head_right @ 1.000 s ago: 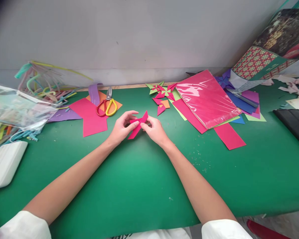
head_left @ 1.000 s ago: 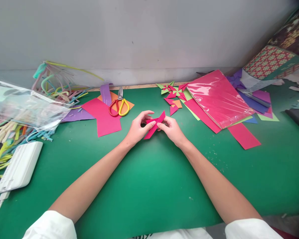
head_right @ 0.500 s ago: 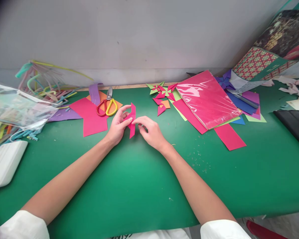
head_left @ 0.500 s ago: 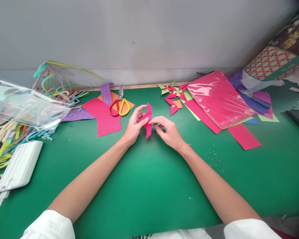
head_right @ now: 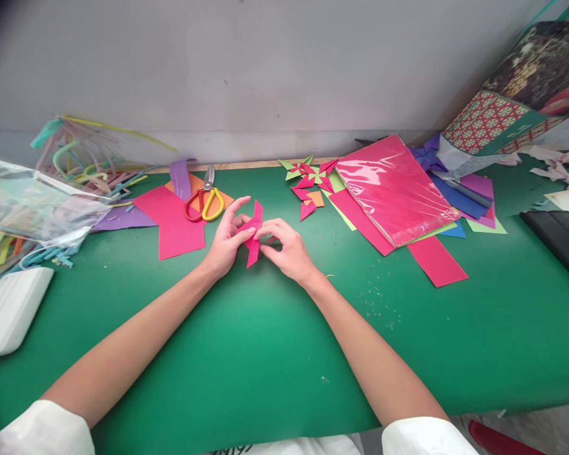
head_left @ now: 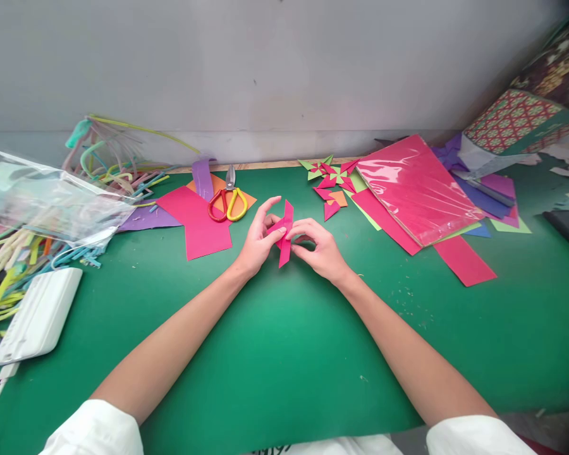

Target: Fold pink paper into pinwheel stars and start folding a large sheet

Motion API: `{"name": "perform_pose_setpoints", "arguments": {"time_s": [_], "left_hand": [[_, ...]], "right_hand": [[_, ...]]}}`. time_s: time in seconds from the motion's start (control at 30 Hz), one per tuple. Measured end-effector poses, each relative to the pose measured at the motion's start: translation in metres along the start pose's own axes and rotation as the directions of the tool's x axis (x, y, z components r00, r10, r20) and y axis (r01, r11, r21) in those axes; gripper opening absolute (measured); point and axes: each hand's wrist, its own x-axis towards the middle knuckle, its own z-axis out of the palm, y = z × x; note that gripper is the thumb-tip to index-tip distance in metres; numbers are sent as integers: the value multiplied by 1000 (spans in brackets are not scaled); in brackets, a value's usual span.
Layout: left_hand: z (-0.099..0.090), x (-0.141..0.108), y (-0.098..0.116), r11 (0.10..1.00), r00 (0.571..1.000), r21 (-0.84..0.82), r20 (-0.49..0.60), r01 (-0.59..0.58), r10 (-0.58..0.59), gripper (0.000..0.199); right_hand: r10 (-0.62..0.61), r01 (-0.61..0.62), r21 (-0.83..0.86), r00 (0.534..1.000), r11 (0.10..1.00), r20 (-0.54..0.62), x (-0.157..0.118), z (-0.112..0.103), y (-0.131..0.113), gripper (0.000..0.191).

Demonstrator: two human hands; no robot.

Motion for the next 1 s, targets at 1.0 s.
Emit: {"name": "perform_pose_setpoints", "arguments": {"time_s": [1.0], "left_hand": [[3,-4,-5,960,981,238,-93,-144,171,29]], "right_hand": [[186,-140,264,970,954,-157,0,14,11,28]]}}
